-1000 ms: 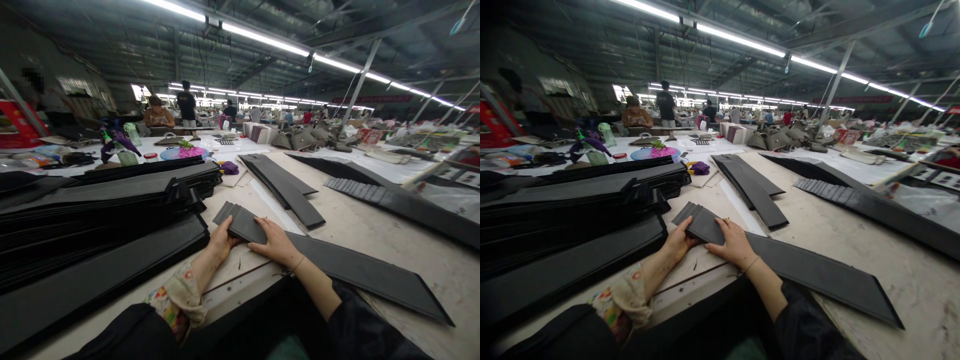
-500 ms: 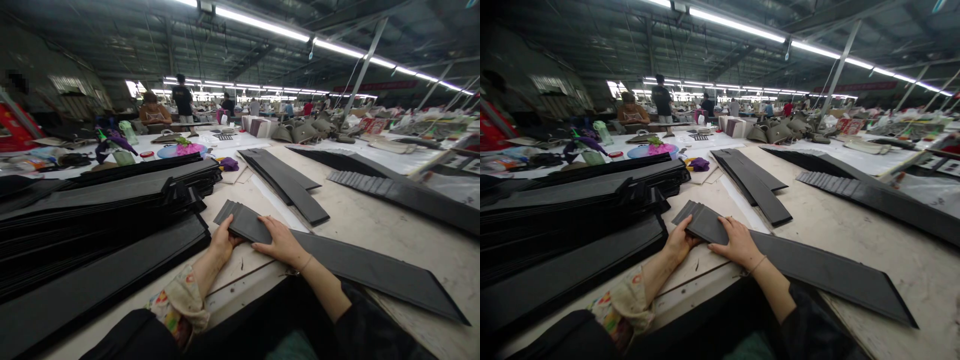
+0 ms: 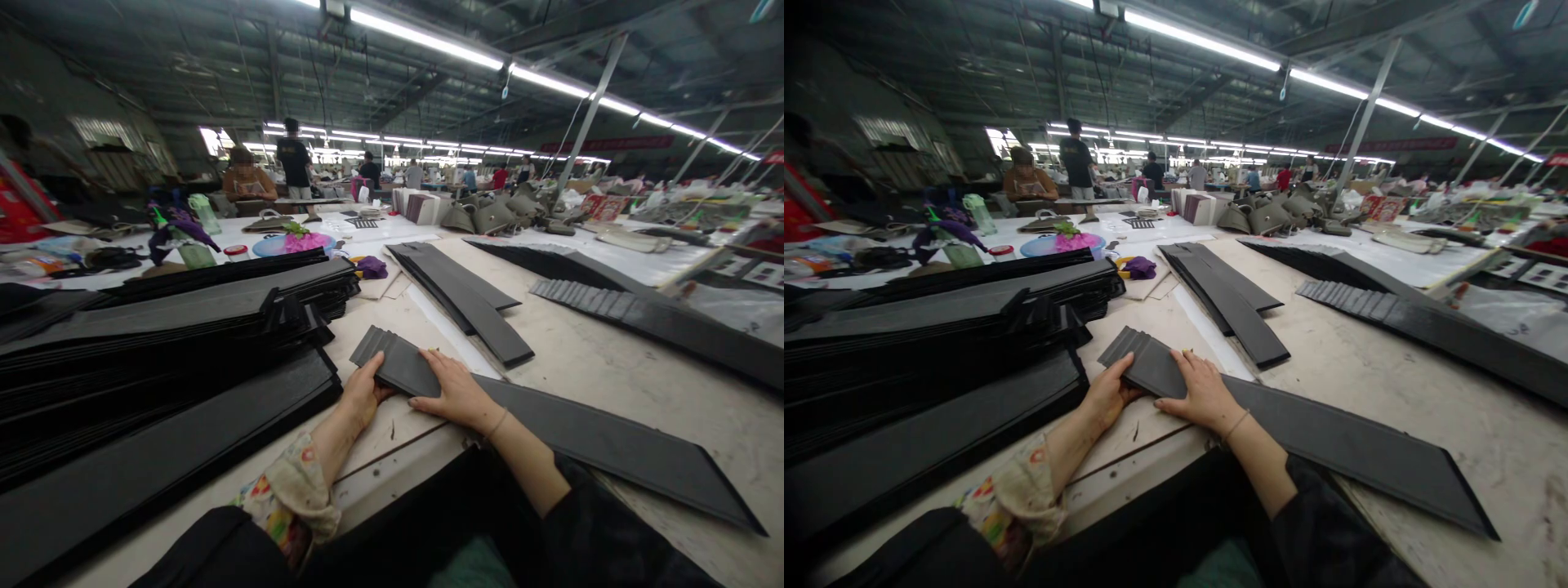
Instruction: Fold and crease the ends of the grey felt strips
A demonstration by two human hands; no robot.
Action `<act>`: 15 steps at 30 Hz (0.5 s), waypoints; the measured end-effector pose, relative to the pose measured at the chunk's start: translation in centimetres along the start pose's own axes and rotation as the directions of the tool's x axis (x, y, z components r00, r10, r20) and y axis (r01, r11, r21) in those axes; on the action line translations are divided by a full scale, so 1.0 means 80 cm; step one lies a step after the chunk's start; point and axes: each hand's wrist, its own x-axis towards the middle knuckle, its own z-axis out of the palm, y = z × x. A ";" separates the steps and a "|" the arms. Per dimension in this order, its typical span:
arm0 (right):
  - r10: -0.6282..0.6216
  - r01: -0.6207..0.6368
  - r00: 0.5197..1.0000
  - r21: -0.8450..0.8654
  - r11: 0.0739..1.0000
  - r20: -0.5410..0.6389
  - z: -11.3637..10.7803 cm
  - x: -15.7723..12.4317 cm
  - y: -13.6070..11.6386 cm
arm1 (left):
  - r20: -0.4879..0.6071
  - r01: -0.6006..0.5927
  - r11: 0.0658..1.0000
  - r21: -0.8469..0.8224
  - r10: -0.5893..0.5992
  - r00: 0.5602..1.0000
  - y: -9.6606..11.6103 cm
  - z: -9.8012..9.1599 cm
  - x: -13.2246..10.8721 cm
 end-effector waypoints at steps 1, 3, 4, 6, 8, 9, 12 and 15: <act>-0.011 0.011 1.000 0.005 1.000 -0.001 0.000 0.001 0.000 | 0.000 0.001 1.000 0.000 -0.001 1.000 0.001 0.000 -0.001; -0.026 0.027 1.000 0.022 0.999 -0.017 0.000 0.002 0.000 | -0.002 0.004 1.000 -0.003 -0.004 1.000 0.001 0.001 -0.002; -0.029 0.030 0.999 0.031 0.999 -0.026 -0.001 0.002 0.000 | -0.005 0.007 1.000 -0.007 -0.007 1.000 0.002 0.001 -0.002; -0.031 0.033 0.999 0.044 0.999 -0.036 -0.001 0.001 0.001 | -0.013 0.010 1.000 -0.016 -0.010 1.000 0.002 0.002 -0.002; -0.033 0.035 0.999 0.045 0.998 -0.036 -0.002 0.000 0.001 | -0.024 0.013 1.000 -0.025 -0.013 1.000 0.002 0.002 -0.001; -0.033 0.034 0.999 0.043 0.998 -0.035 -0.002 0.000 0.001 | -0.027 0.014 1.000 -0.026 -0.015 1.000 0.003 0.002 -0.001; -0.026 0.027 0.999 0.030 0.999 -0.025 -0.003 -0.001 0.000 | -0.030 0.018 1.000 -0.022 -0.019 0.999 0.003 0.002 -0.001; -0.022 0.022 1.000 0.015 1.000 -0.012 -0.002 0.000 -0.002 | -0.026 0.013 1.000 -0.013 -0.014 1.000 0.003 0.002 -0.003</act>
